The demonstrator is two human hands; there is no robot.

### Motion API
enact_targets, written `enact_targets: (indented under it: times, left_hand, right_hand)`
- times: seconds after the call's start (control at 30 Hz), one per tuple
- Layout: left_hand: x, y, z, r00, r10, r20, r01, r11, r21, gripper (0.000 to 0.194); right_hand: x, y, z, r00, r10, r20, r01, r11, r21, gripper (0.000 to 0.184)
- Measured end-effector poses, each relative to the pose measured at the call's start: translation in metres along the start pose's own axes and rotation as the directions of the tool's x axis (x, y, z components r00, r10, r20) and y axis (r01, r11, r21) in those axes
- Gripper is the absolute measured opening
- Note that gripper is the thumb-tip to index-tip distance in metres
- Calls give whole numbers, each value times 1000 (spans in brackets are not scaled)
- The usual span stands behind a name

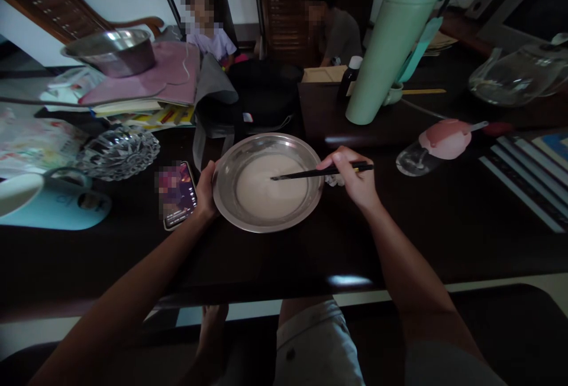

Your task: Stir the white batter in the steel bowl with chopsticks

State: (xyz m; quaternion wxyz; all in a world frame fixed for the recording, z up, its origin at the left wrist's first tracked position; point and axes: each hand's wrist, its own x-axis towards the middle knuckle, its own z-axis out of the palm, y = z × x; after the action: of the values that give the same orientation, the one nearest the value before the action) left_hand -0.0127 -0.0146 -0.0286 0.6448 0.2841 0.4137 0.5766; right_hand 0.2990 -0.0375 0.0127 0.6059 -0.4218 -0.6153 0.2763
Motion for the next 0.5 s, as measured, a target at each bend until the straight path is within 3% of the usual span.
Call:
enact_targets:
  times: [0.1,0.2,0.3,0.4,0.5]
  left_hand:
    - [0,0,-1,1000,-9,-4,9,1000,8,50]
    - [-1,1,-1,1000,-12,-13,12,1000,15,51]
    - [0,1,-1,1000,-12,-8,12,1000,28,52]
    - [0,0,-2,1000,3,13,-4,999,43,54]
    - [0,-1,-4,1000,18,24,-19,999,50,56]
  right_hand:
    - [1,3,-1,996,27,-82,-18,994,111,52]
    - [0,3,-1,997,42,68,-50,990,129,51]
    - [-1,0,0,983,26,180,-31,999,23,48]
    - [-1,-1,0,997,19,70,-18,1000,-24,48]
    - [1,2,-2,998,47,-42,-45,997,65,52]
